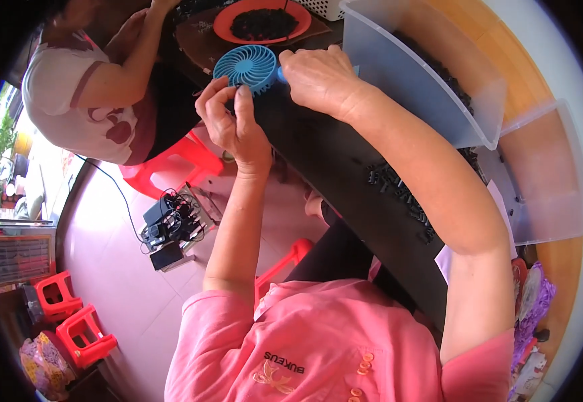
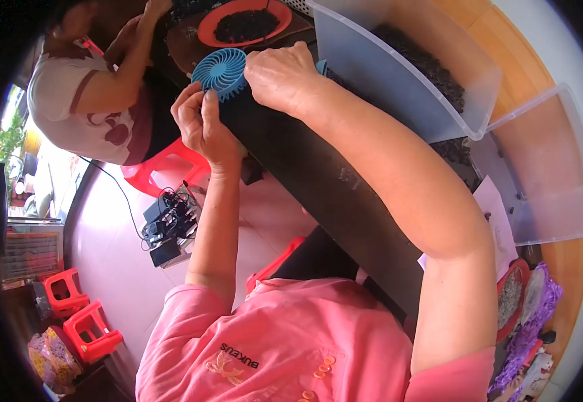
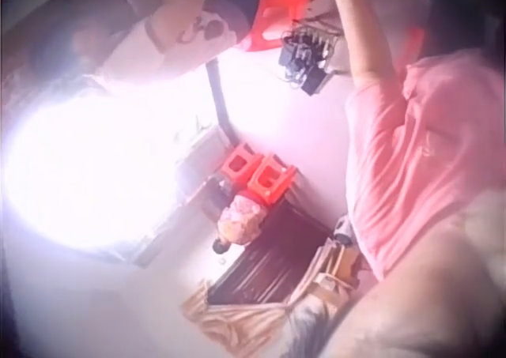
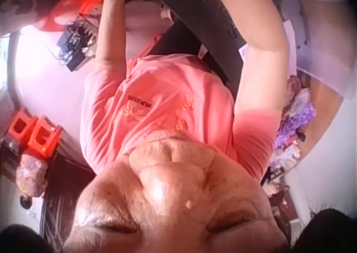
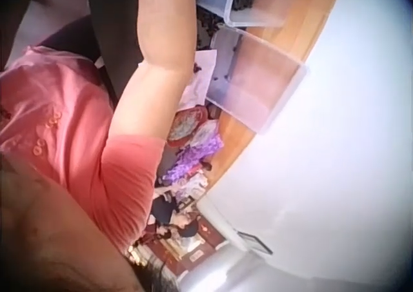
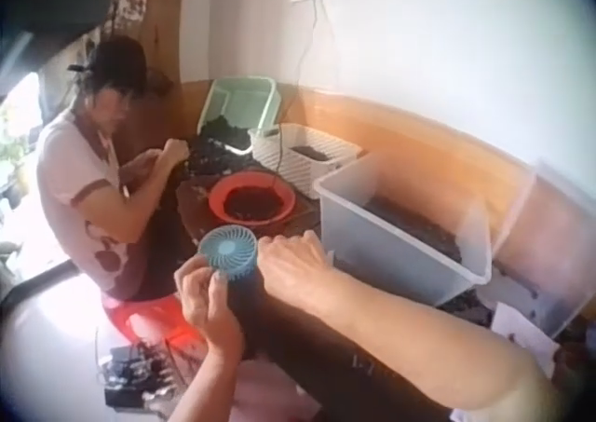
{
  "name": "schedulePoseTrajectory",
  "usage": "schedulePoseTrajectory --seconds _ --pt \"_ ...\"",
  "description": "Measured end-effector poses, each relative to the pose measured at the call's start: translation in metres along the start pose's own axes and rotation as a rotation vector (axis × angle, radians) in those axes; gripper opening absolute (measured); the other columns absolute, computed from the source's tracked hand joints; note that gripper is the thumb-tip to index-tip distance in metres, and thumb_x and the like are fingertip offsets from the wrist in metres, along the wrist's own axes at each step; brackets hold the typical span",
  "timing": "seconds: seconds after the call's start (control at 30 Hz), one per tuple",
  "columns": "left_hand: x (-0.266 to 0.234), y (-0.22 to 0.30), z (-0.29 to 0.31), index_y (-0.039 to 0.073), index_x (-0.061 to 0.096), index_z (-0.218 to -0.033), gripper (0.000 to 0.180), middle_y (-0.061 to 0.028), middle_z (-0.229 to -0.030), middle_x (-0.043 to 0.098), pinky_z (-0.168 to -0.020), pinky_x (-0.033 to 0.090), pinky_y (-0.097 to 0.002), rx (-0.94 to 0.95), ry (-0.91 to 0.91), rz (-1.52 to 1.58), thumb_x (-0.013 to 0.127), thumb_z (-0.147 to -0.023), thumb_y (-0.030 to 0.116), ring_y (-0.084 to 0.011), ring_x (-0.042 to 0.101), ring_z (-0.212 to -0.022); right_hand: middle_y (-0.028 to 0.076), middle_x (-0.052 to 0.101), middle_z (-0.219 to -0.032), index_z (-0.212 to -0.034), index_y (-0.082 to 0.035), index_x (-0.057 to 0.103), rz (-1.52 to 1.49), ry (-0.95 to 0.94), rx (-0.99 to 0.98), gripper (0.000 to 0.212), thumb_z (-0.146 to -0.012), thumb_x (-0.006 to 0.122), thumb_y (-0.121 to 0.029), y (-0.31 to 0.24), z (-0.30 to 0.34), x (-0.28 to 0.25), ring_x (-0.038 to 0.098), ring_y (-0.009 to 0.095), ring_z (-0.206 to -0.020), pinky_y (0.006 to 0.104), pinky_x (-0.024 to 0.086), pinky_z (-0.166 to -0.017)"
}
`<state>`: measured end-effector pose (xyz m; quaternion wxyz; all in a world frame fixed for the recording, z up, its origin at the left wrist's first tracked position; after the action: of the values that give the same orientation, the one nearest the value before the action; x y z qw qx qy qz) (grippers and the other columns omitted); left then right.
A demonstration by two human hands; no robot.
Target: The person assembles small black industrial components with silver pins by hand at a workstation.
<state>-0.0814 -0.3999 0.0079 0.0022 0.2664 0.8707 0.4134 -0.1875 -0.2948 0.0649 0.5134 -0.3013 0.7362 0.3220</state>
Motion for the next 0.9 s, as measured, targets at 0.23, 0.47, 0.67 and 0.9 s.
schedulePoseTrajectory --seconds 0.23,0.47,0.67,0.9 --pt "0.001 0.004 0.011 0.000 0.061 -0.087 0.009 -0.0109 -0.117 0.057 -0.082 0.043 -0.0258 -0.041 -0.004 0.047 0.064 -0.087 0.009 -0.0152 0.053 -0.096 0.013 0.070 -0.090 -0.104 -0.012 0.065 -0.284 0.094 0.164 0.028 -0.077 0.062 -0.016 0.027 0.009 -0.001 0.067 0.035 -0.086 0.0461 0.051 -0.073" --pt "0.030 0.016 0.011 0.002 0.059 -0.091 0.015 -0.0202 -0.115 0.056 -0.093 0.040 -0.0422 0.093 -0.278 -0.194 0.068 -0.082 0.010 -0.0351 0.050 -0.109 0.015 0.070 -0.089 -0.107 -0.013 0.066 -0.545 0.377 0.240 0.039 -0.070 0.075 -0.023 0.053 0.024 -0.042 0.066 0.034 -0.090 0.0446 0.051 -0.074" --pt "0.068 0.008 0.015 0.004 0.064 -0.091 0.019 -0.0196 -0.115 0.058 -0.093 0.040 -0.0460 0.141 -0.567 -0.516 0.070 -0.079 0.018 -0.0386 0.050 -0.110 0.006 0.067 -0.091 -0.117 -0.007 0.062 -0.984 0.604 0.235 0.044 -0.076 0.077 -0.015 0.069 0.055 -0.069 0.062 0.014 -0.084 0.0277 0.050 -0.079" --pt "0.097 0.015 0.042 0.002 0.063 -0.090 0.021 -0.0155 -0.105 0.058 -0.092 0.041 -0.0492 0.201 -0.695 -0.492 0.068 -0.078 0.019 -0.0375 0.050 -0.109 0.008 0.067 -0.096 -0.115 0.000 0.062 -1.040 0.475 0.316 0.045 -0.075 0.074 -0.015 0.085 0.068 -0.060 0.062 0.015 -0.089 0.0290 0.049 -0.085"
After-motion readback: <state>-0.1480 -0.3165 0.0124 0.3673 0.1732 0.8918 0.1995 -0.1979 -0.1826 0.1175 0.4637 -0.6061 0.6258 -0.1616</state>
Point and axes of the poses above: each hand's wrist, its own z-axis away from the middle knuckle, its own x-axis out of the palm, y = z × x, the point moved 9 cm from there along -z, towards the middle knuckle
